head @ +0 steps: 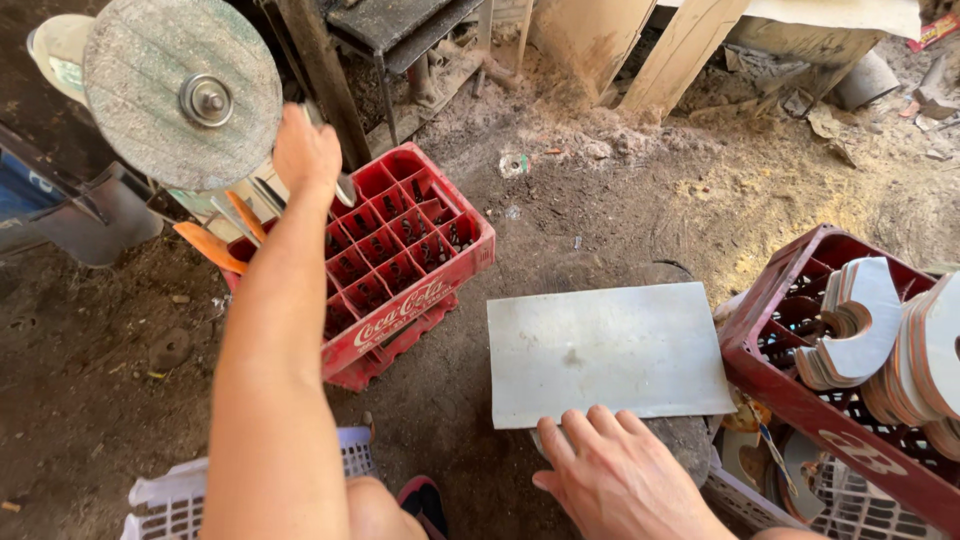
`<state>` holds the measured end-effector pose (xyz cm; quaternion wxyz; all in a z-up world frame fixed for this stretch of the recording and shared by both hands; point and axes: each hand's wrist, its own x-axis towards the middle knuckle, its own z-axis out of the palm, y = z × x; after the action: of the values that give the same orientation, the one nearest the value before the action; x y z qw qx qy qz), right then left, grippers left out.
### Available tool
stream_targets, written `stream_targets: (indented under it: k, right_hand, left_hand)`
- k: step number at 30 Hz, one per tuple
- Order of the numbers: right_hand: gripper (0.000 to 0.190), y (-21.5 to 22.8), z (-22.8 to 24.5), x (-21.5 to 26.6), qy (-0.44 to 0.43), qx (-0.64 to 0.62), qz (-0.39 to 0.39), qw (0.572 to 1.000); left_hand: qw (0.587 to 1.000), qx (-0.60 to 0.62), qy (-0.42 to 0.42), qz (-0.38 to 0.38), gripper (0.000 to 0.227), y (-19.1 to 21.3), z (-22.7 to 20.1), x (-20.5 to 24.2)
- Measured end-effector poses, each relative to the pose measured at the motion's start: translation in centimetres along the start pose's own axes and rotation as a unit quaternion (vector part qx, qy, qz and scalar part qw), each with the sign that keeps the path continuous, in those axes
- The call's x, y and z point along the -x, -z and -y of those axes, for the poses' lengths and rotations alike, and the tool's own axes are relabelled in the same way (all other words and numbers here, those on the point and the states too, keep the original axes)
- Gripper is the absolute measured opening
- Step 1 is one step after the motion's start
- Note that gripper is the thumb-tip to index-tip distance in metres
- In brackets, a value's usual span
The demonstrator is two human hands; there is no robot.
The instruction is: The person smooths the edges of curved metal parts using a flat abrasive stone. They pick up each part from a red crate, rub the edges against the stone, and place the finished pieces into another red crate.
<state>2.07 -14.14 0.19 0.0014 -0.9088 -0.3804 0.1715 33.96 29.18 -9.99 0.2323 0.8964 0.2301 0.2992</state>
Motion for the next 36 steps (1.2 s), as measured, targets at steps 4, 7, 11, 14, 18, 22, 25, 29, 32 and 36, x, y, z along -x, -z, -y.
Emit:
stream_targets:
  k: [4,7,11,14,18,22,25,29,32,36]
  right_hand:
    - [0.049,2.0,0.7,0.6,-0.028,-0.049,-0.114,0.992]
    - [0.050,3.4,1.4,1.2,-0.027,-0.095,-0.320,0.942]
    - [0.069,4.5,2.8,1.7,0.000,-0.122,-0.493,0.861]
    - [0.071,4.9,4.1,2.6,0.007,-0.144,-0.527,0.838]
    - [0.054,4.7,5.0,4.8,-0.048,-0.217,-0.507,0.833]
    - [0.047,4.0,5.5,6.2,-0.035,-0.248,-0.500,0.829]
    - [0.042,3.1,6.0,6.8,-0.064,-0.291,-0.469,0.831]
    - [0.041,1.2,6.7,7.3,-0.073,-0.302,-0.485,0.817]
    - [0.044,-0.4,6.6,7.5,-0.084,-0.290,-0.494,0.815]
    - [0.049,-1.6,6.2,7.1,-0.084,-0.234,-0.495,0.833]
  left_hand:
    - [0.977,0.143,-0.139,0.071,0.033,8.0,-5.9,1.6]
    - [0.896,0.360,-0.170,0.198,0.055,13.8,-10.9,7.1]
    - [0.775,0.537,-0.070,0.324,0.050,19.3,-17.1,17.5]
    - [0.735,0.576,-0.115,0.339,0.045,22.5,-20.2,24.2]
    - [0.684,0.638,-0.050,0.350,0.042,24.9,-21.7,28.7]
    - [0.604,0.721,0.070,0.332,0.035,25.8,-21.7,31.6]
    - [0.587,0.744,0.085,0.307,0.031,26.1,-21.8,33.7]
    - [0.543,0.763,0.120,0.330,0.037,26.6,-21.7,36.2]
    - [0.575,0.736,0.094,0.345,0.039,25.9,-21.2,37.6]
    - [0.624,0.710,0.085,0.315,0.040,23.1,-19.7,38.3]
